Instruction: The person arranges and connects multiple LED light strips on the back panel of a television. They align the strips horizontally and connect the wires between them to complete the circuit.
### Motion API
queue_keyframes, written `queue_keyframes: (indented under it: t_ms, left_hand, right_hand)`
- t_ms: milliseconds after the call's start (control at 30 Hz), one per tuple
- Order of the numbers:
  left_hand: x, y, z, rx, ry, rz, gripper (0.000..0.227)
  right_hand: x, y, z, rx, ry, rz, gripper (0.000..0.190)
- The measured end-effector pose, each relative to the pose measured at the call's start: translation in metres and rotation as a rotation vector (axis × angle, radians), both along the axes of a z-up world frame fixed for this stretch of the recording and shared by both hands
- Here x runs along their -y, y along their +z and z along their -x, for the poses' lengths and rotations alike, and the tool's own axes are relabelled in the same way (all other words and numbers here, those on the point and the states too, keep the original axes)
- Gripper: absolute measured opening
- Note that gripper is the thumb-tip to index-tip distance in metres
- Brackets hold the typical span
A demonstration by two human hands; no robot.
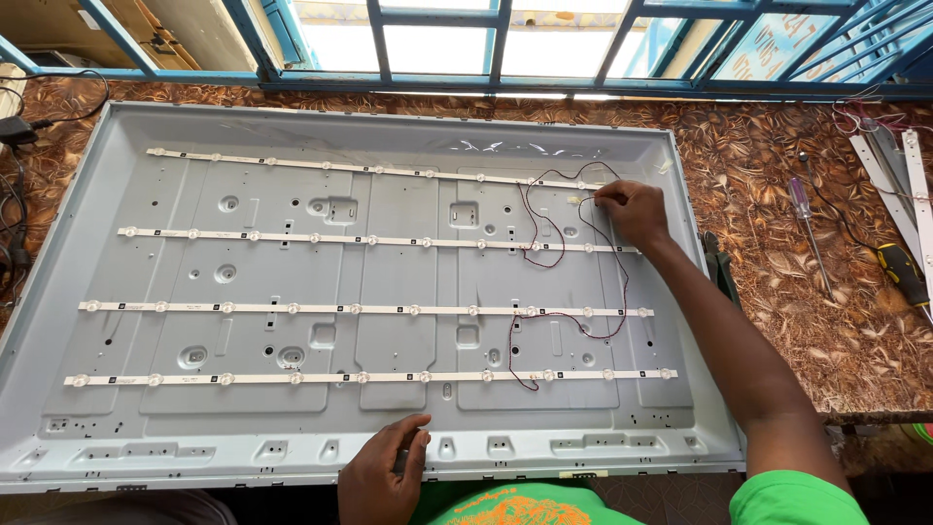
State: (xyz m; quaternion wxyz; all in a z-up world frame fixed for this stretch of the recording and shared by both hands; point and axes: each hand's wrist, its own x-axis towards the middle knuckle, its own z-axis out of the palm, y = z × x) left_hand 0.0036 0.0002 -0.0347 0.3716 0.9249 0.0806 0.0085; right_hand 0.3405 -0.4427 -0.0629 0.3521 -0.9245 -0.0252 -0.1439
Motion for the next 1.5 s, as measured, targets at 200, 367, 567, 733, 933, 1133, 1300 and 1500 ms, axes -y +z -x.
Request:
queue_keyframes:
  t_ms: [200, 367, 567, 733, 933, 1133, 1300, 1500]
  left_hand:
    - [-0.005, -0.003, 0.004, -0.001, -0.028, 0.035, 0.029]
    - [0.003, -0.004, 0.0, 0.112, 0.01, -0.026, 0.025]
    - [0.001, -0.001, -0.002, 0.093, 0.005, 0.021, 0.024]
    - [0.001, -0.002, -0.004, 0.068, 0.029, 0.024, 0.026]
    - [0.001, -0.003, -0.006, 0.035, 0.033, 0.028, 0.027]
    - [0.002, -0.003, -0.007, 0.076, 0.019, 0.033, 0.027]
    - [0.005, -0.003, -0.009, 0.125, 0.049, 0.026, 0.027]
    - [0.002, -0.008, -0.007, 0.182, 0.016, 0.05, 0.027]
  right_hand:
    - [0.003, 0.028, 0.018, -0.009, 0.088, 0.144, 0.02]
    - [0.002, 0.019, 0.012, 0.011, 0.15, 0.182, 0.015]
    - [0.005, 0.018, 0.017, -0.006, 0.116, 0.166, 0.014]
    - [0.01, 0.002, 0.008, 0.059, 0.047, 0.207, 0.016]
    - [-0.001, 0.006, 0.011, -0.034, 0.072, 0.239, 0.013]
    - [-0.005, 0.02, 0.018, -0.12, -0.016, 0.095, 0.023]
    - [-0.02, 0.03, 0.021, -0.238, 0.016, -0.078, 0.036]
    - [0.002, 0.014, 0.013, -0.314, -0.094, 0.217, 0.047]
